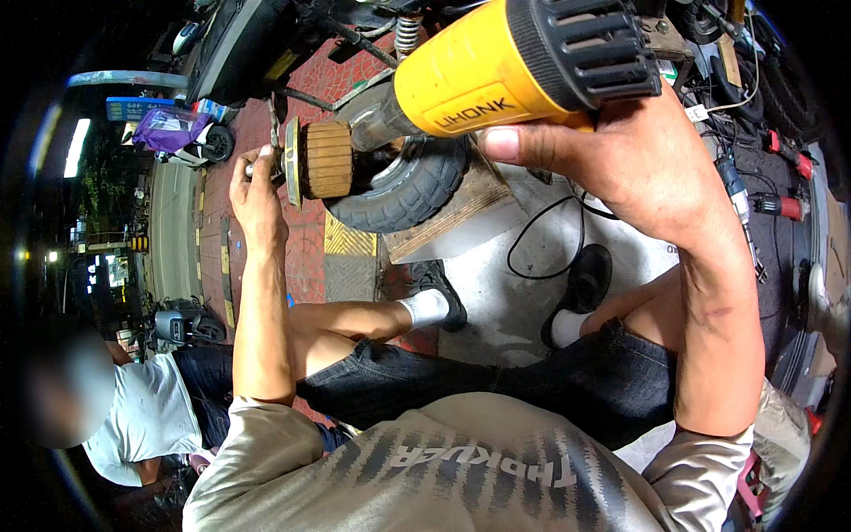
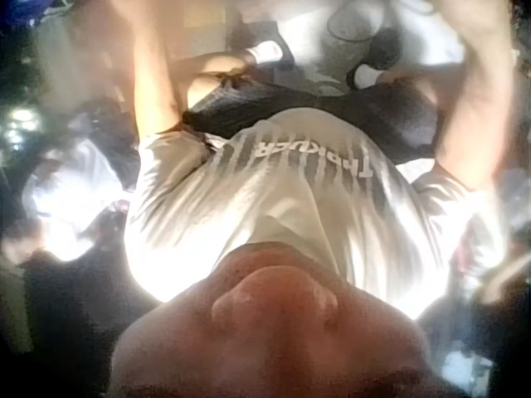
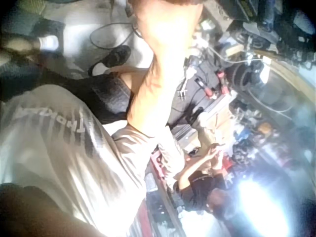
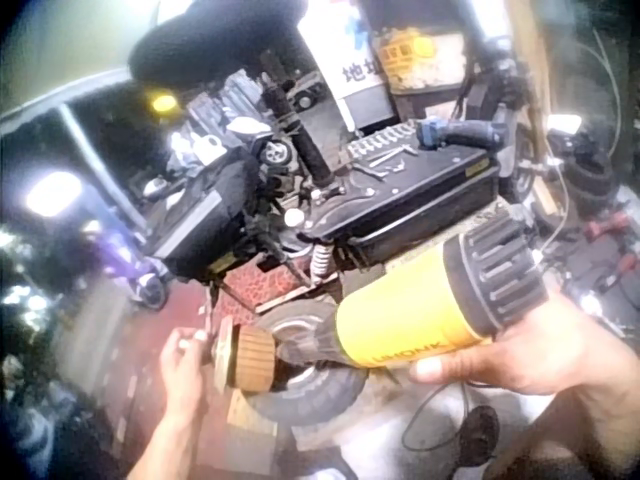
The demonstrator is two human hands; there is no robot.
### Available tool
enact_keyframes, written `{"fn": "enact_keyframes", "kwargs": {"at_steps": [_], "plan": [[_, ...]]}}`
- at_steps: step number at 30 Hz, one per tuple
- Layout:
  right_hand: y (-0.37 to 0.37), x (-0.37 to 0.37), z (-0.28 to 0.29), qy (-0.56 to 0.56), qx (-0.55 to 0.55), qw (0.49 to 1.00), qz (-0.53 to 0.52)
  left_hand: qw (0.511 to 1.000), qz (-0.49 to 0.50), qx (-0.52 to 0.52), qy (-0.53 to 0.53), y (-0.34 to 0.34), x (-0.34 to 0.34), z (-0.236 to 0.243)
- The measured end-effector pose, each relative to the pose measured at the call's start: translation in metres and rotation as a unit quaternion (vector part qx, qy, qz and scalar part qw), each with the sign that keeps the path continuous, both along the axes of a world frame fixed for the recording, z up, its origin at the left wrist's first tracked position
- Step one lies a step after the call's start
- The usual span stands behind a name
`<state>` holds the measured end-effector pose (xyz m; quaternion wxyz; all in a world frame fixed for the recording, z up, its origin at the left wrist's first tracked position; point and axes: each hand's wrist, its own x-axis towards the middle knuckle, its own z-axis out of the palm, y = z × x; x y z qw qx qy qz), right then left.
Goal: The person uses a heat gun to apply heat to a circular mechanical component while cleaning it with a brush by hand. They rotate and manipulate the component, which is resting on a tire, to ensure all sides are treated.
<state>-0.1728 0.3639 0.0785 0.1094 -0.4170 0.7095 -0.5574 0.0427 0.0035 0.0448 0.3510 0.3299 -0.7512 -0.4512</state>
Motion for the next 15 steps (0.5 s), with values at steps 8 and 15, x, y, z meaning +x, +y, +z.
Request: {"fn": "enact_keyframes", "kwargs": {"at_steps": [8, 15], "plan": [[0.006, 0.013, 0.027, -0.089, 0.113, 0.99, -0.015, 0.999, 0.009, -0.043, -0.011, 0.009, -0.002, 0.006], [0.008, 0.017, 0.028, -0.09, 0.122, 0.988, -0.021, 0.999, 0.004, -0.017, -0.038, 0.003, 0.003, 0.006]]}}
